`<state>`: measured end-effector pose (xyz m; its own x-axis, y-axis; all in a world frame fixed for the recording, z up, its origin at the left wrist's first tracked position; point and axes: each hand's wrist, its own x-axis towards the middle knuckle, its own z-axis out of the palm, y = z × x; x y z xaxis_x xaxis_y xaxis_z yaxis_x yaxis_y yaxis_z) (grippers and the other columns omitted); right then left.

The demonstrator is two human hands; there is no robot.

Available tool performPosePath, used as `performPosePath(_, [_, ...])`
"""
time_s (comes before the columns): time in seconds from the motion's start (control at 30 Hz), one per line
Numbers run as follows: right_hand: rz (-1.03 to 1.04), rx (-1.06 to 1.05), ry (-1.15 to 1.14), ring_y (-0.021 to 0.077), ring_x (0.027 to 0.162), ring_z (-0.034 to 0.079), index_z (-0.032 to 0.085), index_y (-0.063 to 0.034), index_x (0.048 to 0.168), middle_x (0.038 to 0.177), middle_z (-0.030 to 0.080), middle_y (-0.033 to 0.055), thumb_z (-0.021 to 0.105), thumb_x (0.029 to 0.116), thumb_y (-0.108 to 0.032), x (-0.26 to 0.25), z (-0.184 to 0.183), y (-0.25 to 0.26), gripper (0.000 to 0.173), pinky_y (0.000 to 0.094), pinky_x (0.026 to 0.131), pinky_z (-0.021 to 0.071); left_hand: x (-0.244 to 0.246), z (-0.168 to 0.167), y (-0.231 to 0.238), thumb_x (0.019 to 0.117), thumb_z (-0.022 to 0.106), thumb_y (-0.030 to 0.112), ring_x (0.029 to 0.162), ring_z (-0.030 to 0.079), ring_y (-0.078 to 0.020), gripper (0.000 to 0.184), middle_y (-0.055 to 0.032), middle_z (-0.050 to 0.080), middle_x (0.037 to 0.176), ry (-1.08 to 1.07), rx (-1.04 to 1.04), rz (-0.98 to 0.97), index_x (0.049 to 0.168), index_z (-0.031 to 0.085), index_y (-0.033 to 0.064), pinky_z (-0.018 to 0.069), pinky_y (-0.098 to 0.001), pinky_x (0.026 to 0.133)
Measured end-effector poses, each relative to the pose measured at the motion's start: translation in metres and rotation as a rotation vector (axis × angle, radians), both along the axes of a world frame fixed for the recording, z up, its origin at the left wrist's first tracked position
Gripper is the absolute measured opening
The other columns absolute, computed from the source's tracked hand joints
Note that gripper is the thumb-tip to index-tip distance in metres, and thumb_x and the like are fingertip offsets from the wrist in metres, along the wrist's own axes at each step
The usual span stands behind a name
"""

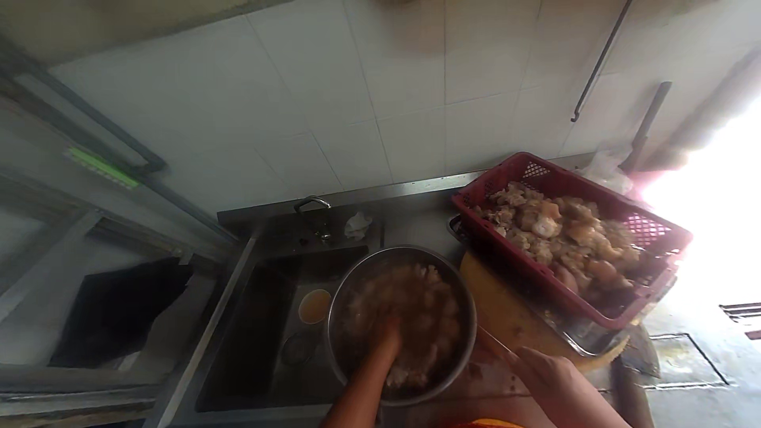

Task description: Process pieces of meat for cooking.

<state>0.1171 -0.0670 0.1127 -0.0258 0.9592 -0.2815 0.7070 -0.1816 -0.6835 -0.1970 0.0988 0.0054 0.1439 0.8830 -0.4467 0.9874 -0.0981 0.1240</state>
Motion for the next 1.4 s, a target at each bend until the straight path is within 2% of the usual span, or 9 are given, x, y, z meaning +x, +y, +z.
performPosePath(0.13, [-0.040, -0.002, 0.059, 0.0181, 0.062, 0.059, 0.066, -0.0162, 0.091, 0.068, 0.059, 0.0017, 0.040, 0.1063, -0.058, 0.009, -0.005, -0.015, 0.051, 0.0445, 0.058, 0.0509, 0.002, 0.008, 0.009, 0.0977, 0.061, 0.019, 0.128, 0.058, -0.0311, 0.040, -0.0185, 0.062, 0.135, -0.368, 0.056, 0.135, 0.133, 0.063, 0.0016, 0.0447, -0.0489, 0.111])
performPosePath(0.27, [-0.131, -0.048, 0.180, 0.0194, 0.064, 0.061, 0.069, -0.0125, 0.095, 0.071, 0.061, 0.0049, 0.044, 0.1071, -0.053, 0.022, -0.011, -0.039, 0.049, 0.0450, 0.062, 0.0528, 0.047, 0.062, 0.013, 0.1018, 0.060, 0.030, 0.069, 0.066, -0.0223, 0.036, -0.0137, 0.066, 0.088, -0.883, -0.046, 0.474, 0.124, 0.060, 0.0014, 0.0587, -0.0401, 0.062])
performPosePath(0.57, [-0.171, 0.019, 0.267, 0.0152, 0.063, 0.063, 0.071, -0.0126, 0.099, 0.072, 0.065, 0.0022, 0.046, 0.1076, -0.050, 0.035, -0.021, -0.055, 0.046, 0.0396, 0.063, 0.0555, 0.155, 0.195, 0.040, 0.1042, 0.054, 0.020, 0.127, 0.061, -0.0299, 0.059, -0.0156, 0.051, 0.149, -1.668, -0.272, 0.279, 0.158, 0.033, 0.0087, 0.0531, -0.0460, 0.105])
performPosePath(0.67, [-0.220, 0.085, 0.270, 0.0146, 0.063, 0.063, 0.072, -0.0125, 0.100, 0.072, 0.065, 0.0019, 0.047, 0.1082, -0.047, 0.043, -0.024, -0.062, 0.043, 0.0384, 0.062, 0.0556, 0.131, 0.154, 0.052, 0.1054, 0.053, 0.022, 0.125, 0.062, -0.0272, 0.051, -0.0131, 0.055, 0.146, -1.439, -0.110, 0.275, 0.154, 0.040, 0.0098, 0.0541, -0.0455, 0.104])
performPosePath(0.83, [-0.258, 0.032, 0.293, 0.0162, 0.066, 0.064, 0.073, -0.0100, 0.104, 0.075, 0.067, 0.0048, 0.047, 0.1087, -0.043, 0.054, -0.032, -0.084, 0.042, 0.0405, 0.065, 0.0561, 0.068, 0.041, 0.019, 0.0898, 0.073, 0.040, 0.143, 0.044, -0.0318, 0.065, -0.0152, 0.041, 0.158, -0.316, -0.131, -0.225, 0.148, 0.054, 0.0193, 0.0411, -0.0506, 0.116])
performPosePath(1.07, [-0.214, -0.041, 0.314, 0.0152, 0.063, 0.063, 0.072, -0.0123, 0.101, 0.071, 0.064, 0.0022, 0.048, 0.1074, -0.048, 0.045, -0.039, -0.077, 0.043, 0.0393, 0.062, 0.0544, 0.068, 0.022, 0.007, 0.0911, 0.069, 0.039, 0.127, 0.058, -0.0367, 0.056, -0.0159, 0.062, 0.136, -0.088, -0.170, -0.169, 0.141, 0.059, 0.0146, 0.0461, -0.0611, 0.106])
performPosePath(1.17, [-0.163, -0.021, 0.295, 0.0157, 0.064, 0.063, 0.072, -0.0116, 0.101, 0.072, 0.065, 0.0031, 0.048, 0.1077, -0.047, 0.038, -0.026, -0.061, 0.043, 0.0403, 0.064, 0.0546, 0.044, 0.012, 0.016, 0.1027, 0.058, 0.035, 0.129, 0.058, -0.0274, 0.051, -0.0154, 0.059, 0.141, -0.512, -0.216, 0.150, 0.145, 0.054, 0.0087, 0.0470, -0.0483, 0.110])
performPosePath(1.3, [-0.157, -0.010, 0.296, 0.0162, 0.064, 0.064, 0.072, -0.0124, 0.103, 0.074, 0.066, 0.0028, 0.050, 0.1071, -0.046, 0.029, -0.019, -0.045, 0.041, 0.0404, 0.062, 0.0559, 0.031, 0.051, 0.003, 0.1083, 0.045, 0.034, 0.082, 0.068, -0.0231, 0.037, -0.0134, 0.068, 0.106, -1.373, -0.330, 0.891, 0.129, 0.059, 0.0076, 0.0582, -0.0372, 0.066])
performPosePath(1.4, [-0.040, 0.033, 0.281, 0.0159, 0.064, 0.064, 0.070, -0.0126, 0.102, 0.074, 0.065, 0.0024, 0.051, 0.1068, -0.046, 0.010, -0.009, -0.022, 0.038, 0.0402, 0.062, 0.0558, 0.026, 0.085, -0.016, 0.1039, 0.037, 0.028, 0.076, 0.069, -0.0247, 0.040, -0.0202, 0.066, 0.108, -1.876, -0.483, 0.947, 0.126, 0.055, 0.0001, 0.0574, -0.0320, 0.056])
